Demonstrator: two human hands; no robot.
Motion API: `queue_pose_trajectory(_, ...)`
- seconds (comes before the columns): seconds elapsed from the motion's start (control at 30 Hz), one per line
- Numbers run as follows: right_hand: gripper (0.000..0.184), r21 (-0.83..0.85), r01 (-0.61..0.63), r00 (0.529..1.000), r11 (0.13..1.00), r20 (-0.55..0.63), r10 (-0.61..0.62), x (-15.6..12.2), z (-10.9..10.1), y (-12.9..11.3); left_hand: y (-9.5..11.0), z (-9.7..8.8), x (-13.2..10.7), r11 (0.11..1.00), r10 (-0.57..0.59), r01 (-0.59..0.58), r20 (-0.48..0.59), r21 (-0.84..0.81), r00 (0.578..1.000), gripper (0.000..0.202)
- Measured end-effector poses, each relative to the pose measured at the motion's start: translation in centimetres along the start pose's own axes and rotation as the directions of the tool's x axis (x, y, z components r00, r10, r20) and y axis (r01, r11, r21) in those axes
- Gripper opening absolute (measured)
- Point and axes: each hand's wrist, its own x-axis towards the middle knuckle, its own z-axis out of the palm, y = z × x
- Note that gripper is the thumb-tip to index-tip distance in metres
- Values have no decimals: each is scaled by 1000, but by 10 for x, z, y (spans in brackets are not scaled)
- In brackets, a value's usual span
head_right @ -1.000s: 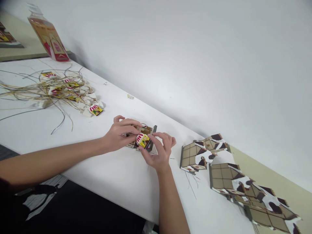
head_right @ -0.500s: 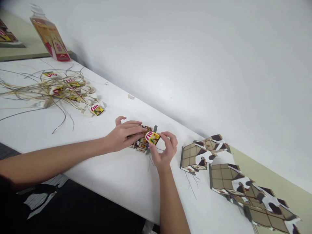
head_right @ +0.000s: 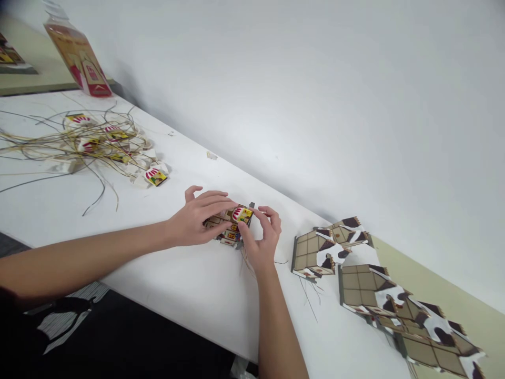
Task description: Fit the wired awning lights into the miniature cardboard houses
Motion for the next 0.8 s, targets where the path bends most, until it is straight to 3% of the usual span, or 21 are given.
queue_pose_trajectory(0.23, 32, -94, -36, 993, 995, 107, 46, -2, -2, -6, -2, 5, -3, 1000, -7, 9, 67, -22, 998, 30)
queue_pose_trajectory(0.4, 46, -169, 62, 991, 984, 128, -40, -1, -6, -2, -3, 4, -1, 998, -45, 47, 67, -31, 997, 27)
queue_pose_trajectory(0.57, 36, -91, 153, 988, 984, 47, -150, -2, -6, -2, -3, 2, 0, 996, -82, 85, 66, -38, 994, 25)
queue_pose_trajectory(0.8, 33, -116, 232, 970, 966, 100, -222, -2, -8, -8, -2, 1, 1, 993, -105, 108, 70, -44, 992, 24)
